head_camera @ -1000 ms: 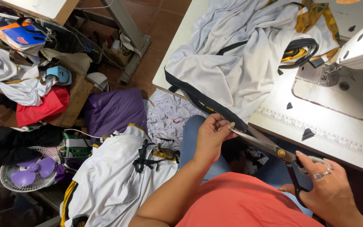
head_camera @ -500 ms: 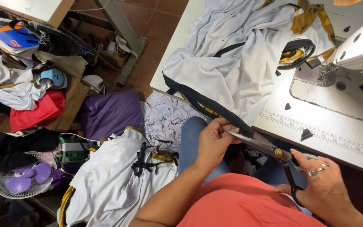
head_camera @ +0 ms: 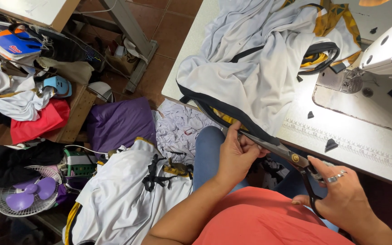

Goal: Trimming excess fabric from a garment using scissors at a sewing workstation.

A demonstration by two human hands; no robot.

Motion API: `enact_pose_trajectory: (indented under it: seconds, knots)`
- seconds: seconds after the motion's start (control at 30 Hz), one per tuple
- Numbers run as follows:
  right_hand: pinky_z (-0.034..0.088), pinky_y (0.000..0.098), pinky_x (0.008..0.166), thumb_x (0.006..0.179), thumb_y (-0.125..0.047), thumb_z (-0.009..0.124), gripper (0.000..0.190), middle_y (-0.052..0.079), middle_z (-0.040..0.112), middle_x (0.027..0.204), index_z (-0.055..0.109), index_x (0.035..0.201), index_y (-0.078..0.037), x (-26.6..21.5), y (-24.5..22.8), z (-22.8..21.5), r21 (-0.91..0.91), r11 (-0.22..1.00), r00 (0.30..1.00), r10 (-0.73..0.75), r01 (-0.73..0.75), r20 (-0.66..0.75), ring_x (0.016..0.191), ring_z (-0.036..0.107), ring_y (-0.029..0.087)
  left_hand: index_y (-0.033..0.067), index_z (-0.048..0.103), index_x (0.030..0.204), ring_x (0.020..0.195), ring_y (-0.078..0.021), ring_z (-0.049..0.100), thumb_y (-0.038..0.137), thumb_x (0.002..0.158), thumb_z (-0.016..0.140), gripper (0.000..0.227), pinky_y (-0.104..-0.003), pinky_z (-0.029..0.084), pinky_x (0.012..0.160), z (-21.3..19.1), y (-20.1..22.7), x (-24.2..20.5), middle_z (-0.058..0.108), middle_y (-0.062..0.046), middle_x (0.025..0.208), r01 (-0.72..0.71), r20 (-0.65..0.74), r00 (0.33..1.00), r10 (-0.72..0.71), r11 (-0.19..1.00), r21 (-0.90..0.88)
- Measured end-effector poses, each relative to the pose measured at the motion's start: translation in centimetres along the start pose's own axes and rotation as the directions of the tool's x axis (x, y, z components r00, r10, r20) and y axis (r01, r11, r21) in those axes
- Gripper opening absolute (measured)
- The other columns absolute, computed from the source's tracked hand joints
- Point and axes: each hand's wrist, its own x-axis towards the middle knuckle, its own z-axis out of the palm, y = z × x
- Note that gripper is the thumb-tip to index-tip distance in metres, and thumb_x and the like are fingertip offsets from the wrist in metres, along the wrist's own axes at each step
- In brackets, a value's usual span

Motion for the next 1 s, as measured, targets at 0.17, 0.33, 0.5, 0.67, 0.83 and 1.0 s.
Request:
enact_pose_trajectory:
  seconds: [0.17, 0.33, 0.5, 0.67, 0.83, 1.0]
  knots:
    - [0.052, 0.0372, 0.066, 0.047, -0.063, 0.079, 0.095, -0.001, 0.06, 0.076, 0.056, 0.127, -0.016, -1.8, 0.6, 1.2, -0.062, 0.996, 0.997, 0.068, -0.07, -0.041, 0.066, 0.059, 0.023, 0.0041, 0.024, 0.139, 0.077, -0.0276, 0.068, -0.005, 0.083, 0.056, 0.065, -0.036, 0.059, 0.073, -0.8, -3.0, 0.4, 0.061, -0.017, 0.081, -0.045, 0.067, 0.996, 0.056, 0.986, -0.163]
    - [0.054, 0.0318, 0.078, 0.046, -0.063, 0.078, 0.086, -0.012, 0.066, 0.078, 0.056, 0.126, -0.038, -2.6, -0.1, 0.9, -0.184, 0.929, 0.932, 0.345, -0.322, 0.114, 0.089, 0.065, 0.016, -0.0016, 0.05, 0.114, 0.078, -0.0256, 0.067, 0.0, 0.079, 0.07, 0.04, -0.037, 0.059, 0.074, -2.5, -2.6, 2.3, 0.059, -0.012, 0.091, -0.107, -0.059, 0.994, 0.095, 0.954, -0.281]
    - [0.054, 0.0375, 0.075, 0.049, -0.065, 0.075, 0.091, -0.006, 0.061, 0.084, 0.057, 0.13, -0.028, -3.9, 1.3, 2.5, -0.176, 0.962, 0.978, 0.21, -0.21, -0.021, 0.089, 0.063, 0.023, -0.0013, 0.058, 0.105, 0.068, -0.0171, 0.065, 0.002, 0.083, 0.065, 0.023, -0.029, 0.057, 0.068, -2.8, -0.7, 2.8, 0.064, -0.007, 0.076, -0.119, -0.07, 0.992, 0.108, 0.975, -0.188]
    - [0.047, 0.0382, 0.074, 0.041, -0.058, 0.084, 0.103, 0.004, 0.058, 0.069, 0.055, 0.127, -0.009, -0.2, -0.1, 1.6, 0.037, 0.995, 0.995, 0.093, -0.092, -0.035, 0.062, 0.057, 0.022, -0.0007, 0.055, 0.096, 0.065, -0.011, 0.06, -0.006, 0.077, 0.055, 0.02, -0.023, 0.052, 0.067, -1.9, -0.9, 2.3, 0.056, -0.002, 0.068, -0.19, -0.079, 0.979, 0.188, 0.982, -0.018]
    - [0.047, 0.0386, 0.067, 0.041, -0.056, 0.086, 0.105, 0.005, 0.052, 0.061, 0.052, 0.127, -0.009, 0.4, 0.0, 2.0, 0.103, 0.994, 0.998, 0.029, -0.024, -0.052, 0.055, 0.053, 0.022, 0.0011, 0.059, 0.096, 0.065, -0.0046, 0.058, -0.002, 0.076, 0.062, 0.021, -0.019, 0.048, 0.063, -2.0, -0.1, 2.0, 0.061, -0.001, 0.067, -0.166, -0.073, 0.983, 0.171, 0.984, 0.065]
    - [0.056, 0.0343, 0.069, 0.038, -0.056, 0.086, 0.107, 0.008, 0.063, 0.087, 0.053, 0.129, -0.01, -0.1, 0.0, 2.2, 0.13, 0.987, 0.995, 0.099, -0.096, -0.018, 0.067, 0.056, 0.023, -0.0033, 0.056, 0.106, 0.079, -0.0151, 0.066, -0.009, 0.078, 0.053, 0.029, -0.033, 0.06, 0.08, -2.2, -0.1, 1.9, 0.066, -0.007, 0.081, -0.17, 0.063, 0.982, 0.18, 0.976, -0.139]
